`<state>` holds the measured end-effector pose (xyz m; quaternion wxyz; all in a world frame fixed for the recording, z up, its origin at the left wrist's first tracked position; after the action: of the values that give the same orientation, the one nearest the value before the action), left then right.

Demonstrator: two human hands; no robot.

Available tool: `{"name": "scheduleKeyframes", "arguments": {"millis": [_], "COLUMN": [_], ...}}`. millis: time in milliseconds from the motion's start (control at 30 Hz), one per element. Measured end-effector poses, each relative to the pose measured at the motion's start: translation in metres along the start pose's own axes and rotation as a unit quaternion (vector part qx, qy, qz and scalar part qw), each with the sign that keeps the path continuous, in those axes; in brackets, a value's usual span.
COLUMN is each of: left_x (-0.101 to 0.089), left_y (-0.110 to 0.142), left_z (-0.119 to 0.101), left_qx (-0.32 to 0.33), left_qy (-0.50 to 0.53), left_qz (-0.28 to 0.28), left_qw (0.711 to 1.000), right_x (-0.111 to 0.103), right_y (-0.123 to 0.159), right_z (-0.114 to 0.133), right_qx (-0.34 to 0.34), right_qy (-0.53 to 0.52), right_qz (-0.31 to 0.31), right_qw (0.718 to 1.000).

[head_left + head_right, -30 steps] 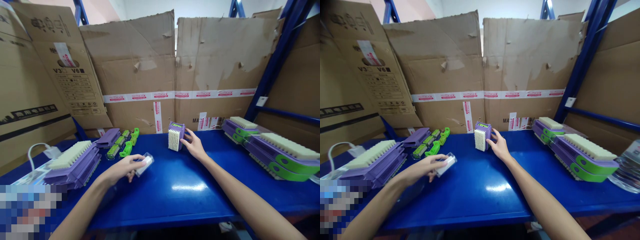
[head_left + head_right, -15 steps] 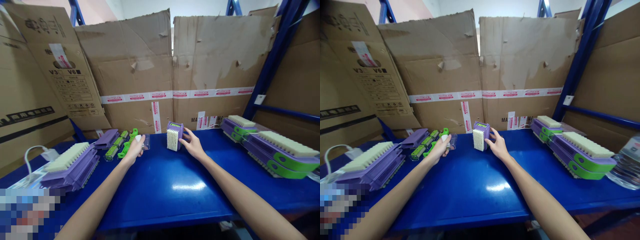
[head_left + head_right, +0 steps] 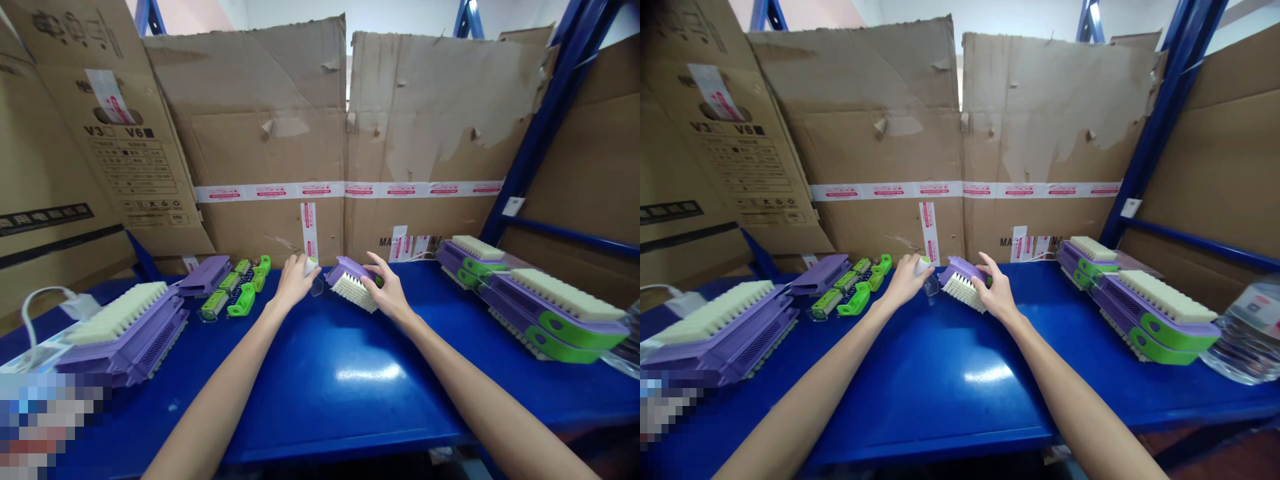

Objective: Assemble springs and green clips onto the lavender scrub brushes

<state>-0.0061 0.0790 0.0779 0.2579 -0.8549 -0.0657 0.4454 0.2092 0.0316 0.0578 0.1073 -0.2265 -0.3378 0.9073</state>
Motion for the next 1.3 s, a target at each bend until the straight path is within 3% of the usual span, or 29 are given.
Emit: {"name": "scheduleKeyframes", "arguments": {"millis": [67, 133, 233, 400, 533, 633, 933, 1133, 1300], "left_x": [0.005, 0.013, 0.023, 0.032, 0.034, 0.034, 0.033, 0.032, 0.024], "left_y": [0.0, 0.002, 0.007, 0.011, 0.016, 0.019, 0.018, 0.017, 0.016], "left_z": [0.001, 0.005, 0.013, 0.007, 0.005, 0.003, -0.005, -0.004, -0.004], "left_qx": [-0.021, -0.064, -0.116, -0.099, -0.138, -0.152, -0.078, -0.067, -0.017], "left_qy": [0.183, 0.338, 0.434, 0.457, 0.477, 0.463, 0.489, 0.484, 0.438], "left_qz": [0.029, 0.05, 0.053, 0.095, 0.113, 0.134, 0.158, 0.155, 0.107], "left_qw": [0.982, 0.938, 0.892, 0.879, 0.861, 0.863, 0.854, 0.858, 0.892], "right_x": [0.003, 0.007, 0.009, 0.011, 0.011, 0.011, 0.013, 0.015, 0.019], "right_y": [-0.001, -0.001, -0.001, -0.002, -0.002, -0.002, 0.0, 0.0, 0.001], "right_z": [0.001, 0.002, 0.002, -0.003, -0.009, -0.015, -0.017, -0.015, -0.014], "right_qx": [0.002, 0.008, 0.023, 0.055, 0.098, 0.139, 0.174, 0.174, 0.174], "right_qy": [-0.008, -0.018, -0.031, -0.089, -0.151, -0.2, -0.235, -0.241, -0.243], "right_qz": [0.023, 0.042, 0.058, 0.066, 0.064, 0.062, 0.054, 0.044, 0.039], "right_qw": [1.0, 0.999, 0.998, 0.992, 0.982, 0.968, 0.955, 0.954, 0.953]}}
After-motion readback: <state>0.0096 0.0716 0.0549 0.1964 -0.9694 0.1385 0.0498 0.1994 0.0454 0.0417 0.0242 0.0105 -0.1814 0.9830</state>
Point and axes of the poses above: each hand's wrist, its own y-axis away from the middle knuckle, its own x-axis out of the palm, z = x × y, the point moved 8 cm from there along -y, towards the middle knuckle, and after that the axes turned 3 degrees about -x, right-handed, at the moved point
